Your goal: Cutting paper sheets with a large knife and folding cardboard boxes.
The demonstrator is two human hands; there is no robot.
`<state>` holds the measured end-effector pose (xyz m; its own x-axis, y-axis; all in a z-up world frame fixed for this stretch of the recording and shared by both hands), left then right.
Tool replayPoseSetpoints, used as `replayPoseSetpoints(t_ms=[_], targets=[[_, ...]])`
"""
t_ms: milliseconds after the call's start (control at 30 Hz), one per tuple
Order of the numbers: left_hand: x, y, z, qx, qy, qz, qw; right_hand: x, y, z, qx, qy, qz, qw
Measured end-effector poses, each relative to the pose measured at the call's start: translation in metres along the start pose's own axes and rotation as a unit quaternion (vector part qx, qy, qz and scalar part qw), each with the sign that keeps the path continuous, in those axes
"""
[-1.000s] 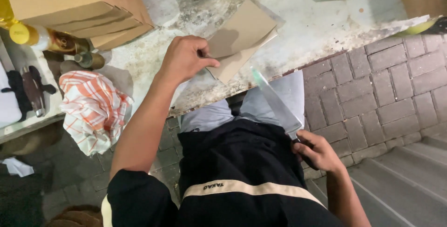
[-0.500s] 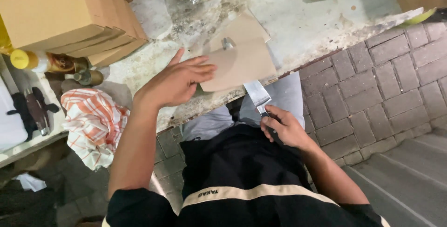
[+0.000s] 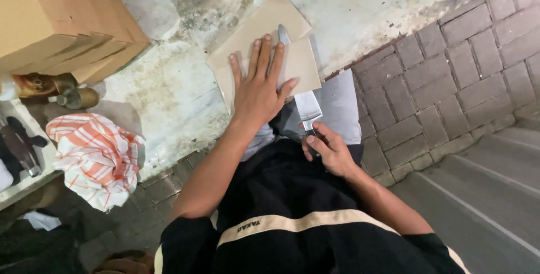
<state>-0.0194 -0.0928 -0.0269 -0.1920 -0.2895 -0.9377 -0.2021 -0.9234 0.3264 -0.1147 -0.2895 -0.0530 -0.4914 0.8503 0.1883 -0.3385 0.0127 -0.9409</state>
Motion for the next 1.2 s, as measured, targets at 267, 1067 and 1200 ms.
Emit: replayPoseSetpoints(t_ms=[267, 1067, 1200], targets=[[0.002, 0.009, -0.015, 0.027, 0.002, -0.010, 1.000, -0.011, -0.015, -0.009, -0.029, 0.005, -0.050, 0.998], [0.003, 0.014, -0.023, -0.006, -0.075, -0.023, 0.997, -0.019, 0.038, 0.028, -0.049, 0.082, -0.109, 0.989], [-0.001, 0.016, -0.022, -0.003, -0.076, -0.016, 0.997, -0.022, 0.034, 0.036, -0.041, 0.073, -0.110, 0.990]])
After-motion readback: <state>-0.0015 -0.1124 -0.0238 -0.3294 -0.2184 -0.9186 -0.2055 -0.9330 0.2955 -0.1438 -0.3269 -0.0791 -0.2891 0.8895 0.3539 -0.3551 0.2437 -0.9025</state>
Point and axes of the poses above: each hand's wrist, its own z-axis away from the middle knuckle, its own x-axis out of the palm, y = z × x, the point moved 2 cm from there along -z, towards the middle knuckle, and after that the axes turned 8 degrees about -y, right-handed, at the moved point
